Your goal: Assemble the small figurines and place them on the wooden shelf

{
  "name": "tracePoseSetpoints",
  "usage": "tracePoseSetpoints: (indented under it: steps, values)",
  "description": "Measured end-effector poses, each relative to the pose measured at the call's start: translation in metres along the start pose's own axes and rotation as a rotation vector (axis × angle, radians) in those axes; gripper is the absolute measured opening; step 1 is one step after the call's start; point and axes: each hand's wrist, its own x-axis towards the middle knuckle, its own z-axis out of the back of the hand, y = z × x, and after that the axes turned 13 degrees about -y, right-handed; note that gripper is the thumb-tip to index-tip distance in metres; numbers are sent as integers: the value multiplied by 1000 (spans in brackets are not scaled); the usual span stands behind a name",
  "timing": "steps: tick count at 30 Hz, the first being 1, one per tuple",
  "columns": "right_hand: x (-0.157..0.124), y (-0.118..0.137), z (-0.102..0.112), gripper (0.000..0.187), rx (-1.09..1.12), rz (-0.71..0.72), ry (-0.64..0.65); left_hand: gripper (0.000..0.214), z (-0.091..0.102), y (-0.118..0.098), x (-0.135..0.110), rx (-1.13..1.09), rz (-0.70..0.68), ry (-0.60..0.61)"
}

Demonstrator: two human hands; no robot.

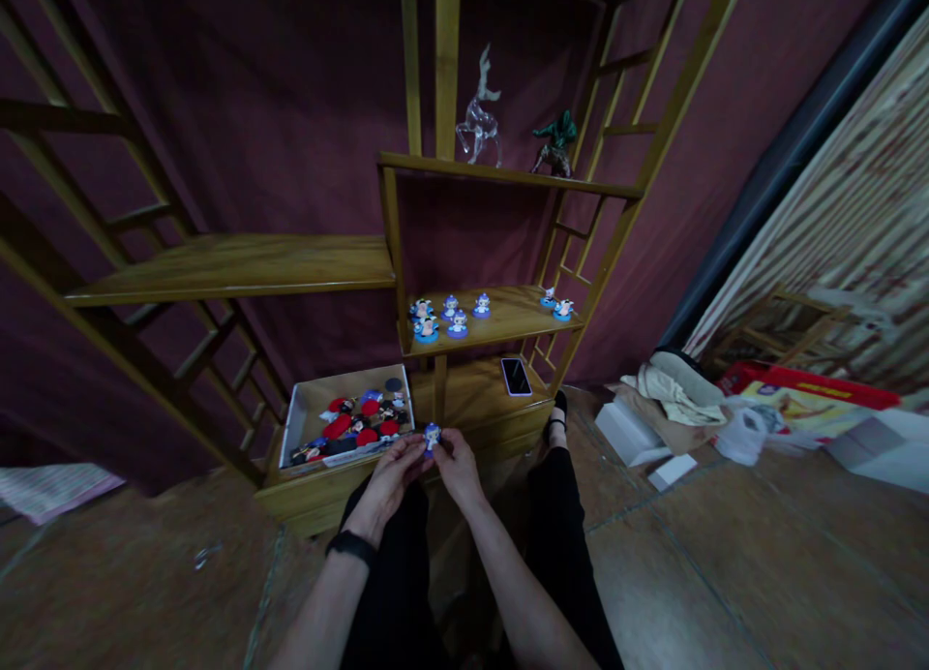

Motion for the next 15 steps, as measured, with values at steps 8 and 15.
tracePoseSetpoints:
  steps: [8,15]
  values:
    - [-3,5,2,27,75,5,40,40,-1,3,0,-34,-80,-3]
    - [-12,-1,-6,31,275,-132,40,39,0,4,-1,-68,-101,-4]
